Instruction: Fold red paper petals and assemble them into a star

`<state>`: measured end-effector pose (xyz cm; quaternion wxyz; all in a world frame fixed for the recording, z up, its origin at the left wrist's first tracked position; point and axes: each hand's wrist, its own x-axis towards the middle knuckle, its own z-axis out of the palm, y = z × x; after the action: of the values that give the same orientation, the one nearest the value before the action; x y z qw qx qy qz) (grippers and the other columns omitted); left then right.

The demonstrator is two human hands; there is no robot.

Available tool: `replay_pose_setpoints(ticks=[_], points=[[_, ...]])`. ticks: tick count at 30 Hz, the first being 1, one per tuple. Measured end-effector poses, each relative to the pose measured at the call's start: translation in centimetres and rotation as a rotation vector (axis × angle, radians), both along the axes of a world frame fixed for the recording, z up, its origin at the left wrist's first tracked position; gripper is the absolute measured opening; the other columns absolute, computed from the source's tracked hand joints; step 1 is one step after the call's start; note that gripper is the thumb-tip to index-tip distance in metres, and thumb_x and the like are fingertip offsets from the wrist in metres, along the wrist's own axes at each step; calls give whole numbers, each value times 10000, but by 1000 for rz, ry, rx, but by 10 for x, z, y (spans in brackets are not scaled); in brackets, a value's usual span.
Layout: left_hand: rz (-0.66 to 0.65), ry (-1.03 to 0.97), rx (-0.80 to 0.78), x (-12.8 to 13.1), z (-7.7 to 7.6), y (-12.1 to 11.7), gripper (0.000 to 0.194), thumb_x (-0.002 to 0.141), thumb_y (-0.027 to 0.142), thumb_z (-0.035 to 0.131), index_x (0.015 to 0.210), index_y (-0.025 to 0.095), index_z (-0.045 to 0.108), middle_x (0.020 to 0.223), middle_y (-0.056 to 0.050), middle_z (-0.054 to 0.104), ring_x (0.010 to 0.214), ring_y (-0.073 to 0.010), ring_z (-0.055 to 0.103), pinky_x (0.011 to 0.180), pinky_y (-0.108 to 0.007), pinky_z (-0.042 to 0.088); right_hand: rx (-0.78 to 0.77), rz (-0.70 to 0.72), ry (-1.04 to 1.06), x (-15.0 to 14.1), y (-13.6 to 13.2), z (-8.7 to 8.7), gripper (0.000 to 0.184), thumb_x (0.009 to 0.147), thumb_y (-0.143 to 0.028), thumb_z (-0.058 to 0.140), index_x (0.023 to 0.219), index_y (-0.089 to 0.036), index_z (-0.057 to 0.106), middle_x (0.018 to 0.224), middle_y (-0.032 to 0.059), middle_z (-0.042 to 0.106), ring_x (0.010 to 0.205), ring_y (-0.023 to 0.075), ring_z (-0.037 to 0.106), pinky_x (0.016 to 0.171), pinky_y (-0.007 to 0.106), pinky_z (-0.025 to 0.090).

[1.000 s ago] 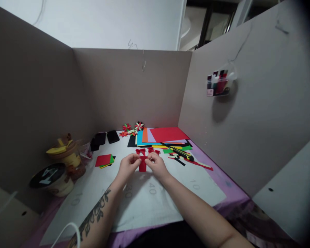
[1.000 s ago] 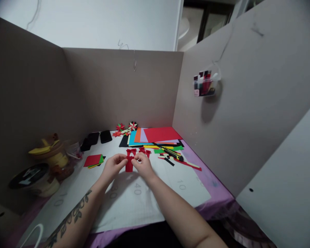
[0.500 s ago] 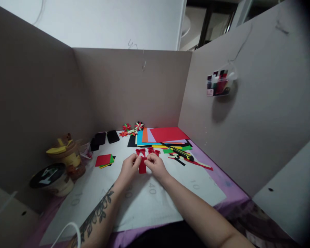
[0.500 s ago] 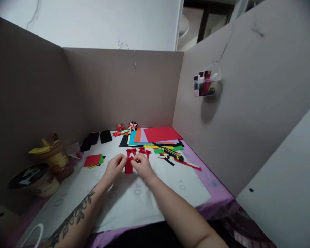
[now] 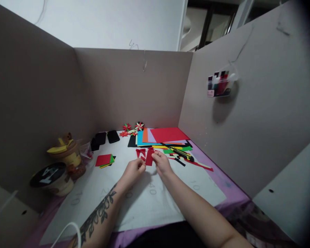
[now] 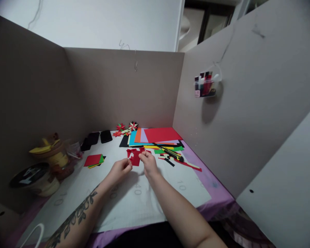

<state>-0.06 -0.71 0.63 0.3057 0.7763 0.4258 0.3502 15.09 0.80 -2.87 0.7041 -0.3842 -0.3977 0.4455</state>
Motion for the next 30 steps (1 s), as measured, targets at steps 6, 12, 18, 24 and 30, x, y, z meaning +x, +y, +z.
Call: replay_pose_setpoints(ticks=[6,12,18,24,30], points=[[75,-66,54,-3,5,0,186,767,287,469,681,168,582,648,4,601,608,-133,516,576,-224,368,33,-66,-143,5,-3,4,238,648,-307,638,555,-184,457,544,-55,428,523,99,384,533,234,337],[148,-97,37,-4,12,-1,250,783,341,463,679,154,592,607,6,584,574,-127,496,541,-217,361,44,119,-367,-10,-14,6,147,677,-259,609,602,-172,517,577,-48,458,550,98,403,541,225,330],[71,-2,80,-4,7,-1,253,792,317,437,673,156,592,596,20,575,559,-114,474,537,-209,329,55,134,-359,-11,-16,7,115,697,-271,599,661,-168,563,627,-27,521,596,114,453,582,235,361],[67,34,79,-4,5,2,221,775,293,450,640,159,563,581,24,552,558,-112,458,543,-206,326,55,4,-120,-5,-7,4,165,691,-297,617,621,-176,529,586,-36,499,558,105,423,565,233,354],[112,33,112,-6,6,1,232,798,307,437,664,167,563,606,16,567,571,-119,476,553,-212,341,-2,-75,24,5,4,-3,171,663,-303,642,640,-172,534,584,-35,499,559,104,431,570,237,358]])
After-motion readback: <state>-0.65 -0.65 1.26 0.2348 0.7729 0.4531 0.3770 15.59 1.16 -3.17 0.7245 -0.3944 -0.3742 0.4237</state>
